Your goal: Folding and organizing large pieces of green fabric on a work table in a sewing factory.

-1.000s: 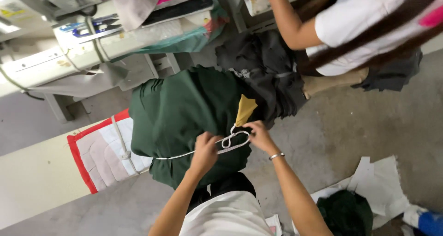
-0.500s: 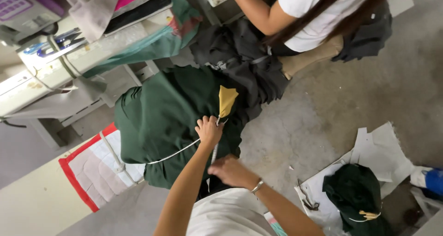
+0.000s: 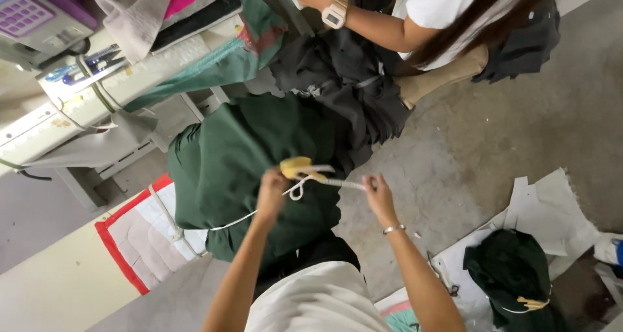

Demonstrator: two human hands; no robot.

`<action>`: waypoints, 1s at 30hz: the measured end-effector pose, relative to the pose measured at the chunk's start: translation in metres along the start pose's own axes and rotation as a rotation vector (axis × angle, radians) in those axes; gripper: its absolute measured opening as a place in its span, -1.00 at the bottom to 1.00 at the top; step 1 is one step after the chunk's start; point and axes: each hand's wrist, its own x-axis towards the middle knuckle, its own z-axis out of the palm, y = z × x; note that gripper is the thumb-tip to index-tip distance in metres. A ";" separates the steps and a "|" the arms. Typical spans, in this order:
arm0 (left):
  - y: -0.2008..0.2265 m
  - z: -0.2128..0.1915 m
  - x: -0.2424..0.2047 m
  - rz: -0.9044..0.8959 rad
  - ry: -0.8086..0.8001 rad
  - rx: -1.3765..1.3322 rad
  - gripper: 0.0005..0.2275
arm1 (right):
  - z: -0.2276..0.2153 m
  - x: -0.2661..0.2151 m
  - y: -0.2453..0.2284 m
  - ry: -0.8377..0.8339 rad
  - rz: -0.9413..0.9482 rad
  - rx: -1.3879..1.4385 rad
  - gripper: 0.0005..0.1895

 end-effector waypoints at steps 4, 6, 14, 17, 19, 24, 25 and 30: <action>-0.002 -0.022 -0.002 -0.215 0.004 0.556 -0.69 | 0.036 -0.015 -0.091 0.015 -0.148 0.032 -0.74; 0.006 -0.011 -0.019 -0.312 -0.140 0.808 -0.58 | 0.036 -0.016 -0.145 -0.041 -0.189 0.094 -0.72; 0.005 -0.001 -0.037 -0.050 -0.119 1.099 -0.51 | -0.237 -0.176 -0.372 0.450 -0.894 0.705 -0.76; -0.021 -0.005 -0.025 -0.185 -0.308 0.911 -0.81 | -0.227 -0.129 -0.340 -0.346 -1.045 0.896 -0.38; 0.028 -0.027 -0.026 -0.150 -0.307 0.663 -0.83 | -0.178 -0.065 -0.304 -0.218 -0.750 0.901 -0.41; 0.130 -0.175 -0.111 -0.266 -0.196 0.290 -0.80 | -0.042 0.003 -0.180 -0.308 -0.537 -0.109 -0.78; 0.121 -0.218 -0.142 -0.452 0.131 0.058 -0.78 | -0.016 0.001 -0.161 -0.377 -0.570 -0.159 -0.70; 0.033 -0.442 -0.327 0.145 0.494 1.368 -0.72 | 0.065 -0.041 -0.174 -0.583 -0.564 -0.571 -0.54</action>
